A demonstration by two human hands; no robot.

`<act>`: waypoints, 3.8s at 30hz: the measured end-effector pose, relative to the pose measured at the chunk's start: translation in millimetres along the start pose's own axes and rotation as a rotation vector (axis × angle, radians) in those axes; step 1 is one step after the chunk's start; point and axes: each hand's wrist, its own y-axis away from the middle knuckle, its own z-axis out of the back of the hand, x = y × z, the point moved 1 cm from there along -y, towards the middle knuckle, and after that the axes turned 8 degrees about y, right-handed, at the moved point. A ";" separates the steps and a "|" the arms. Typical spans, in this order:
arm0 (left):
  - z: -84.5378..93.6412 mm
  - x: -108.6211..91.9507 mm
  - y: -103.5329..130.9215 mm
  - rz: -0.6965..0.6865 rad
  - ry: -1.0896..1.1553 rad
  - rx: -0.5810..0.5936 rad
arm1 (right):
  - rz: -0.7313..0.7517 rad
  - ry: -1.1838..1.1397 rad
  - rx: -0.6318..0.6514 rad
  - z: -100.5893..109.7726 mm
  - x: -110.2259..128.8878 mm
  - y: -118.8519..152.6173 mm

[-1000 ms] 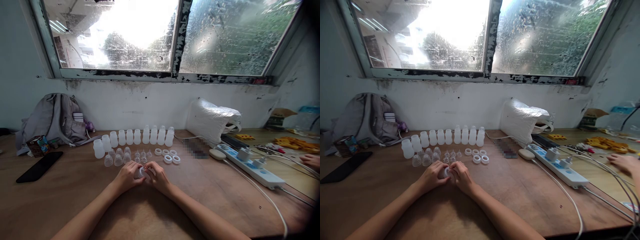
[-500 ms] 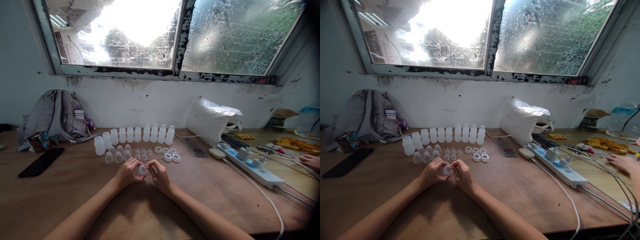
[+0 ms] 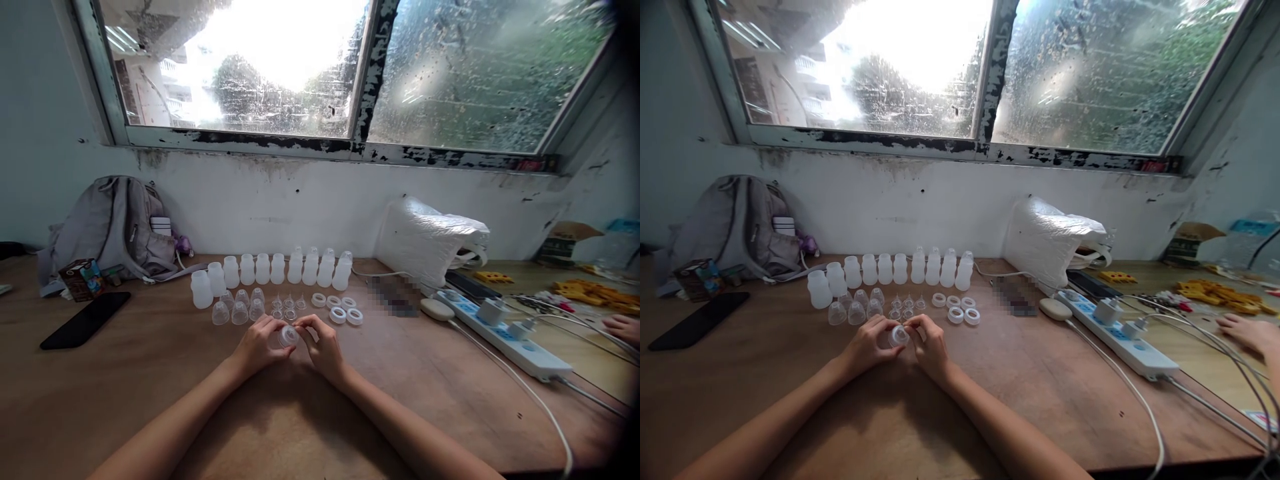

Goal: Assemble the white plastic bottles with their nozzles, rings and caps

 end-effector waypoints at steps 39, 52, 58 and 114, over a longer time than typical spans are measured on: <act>1.2 0.1 1.1 0.040 0.180 -0.070 | -0.126 -0.315 0.206 2.5 -0.3 -3.1; 17.6 -4.4 -25.9 -0.151 -0.175 -0.014 | -0.157 -0.331 0.045 6.1 -10.1 -6.2; 32.4 22.8 -109.9 -0.075 -0.599 -0.010 | -0.205 -0.365 -0.191 12.1 -23.5 -12.4; 4.7 -21.3 -4.2 0.466 0.712 0.093 | -0.453 -0.935 0.214 16.3 0.5 -15.4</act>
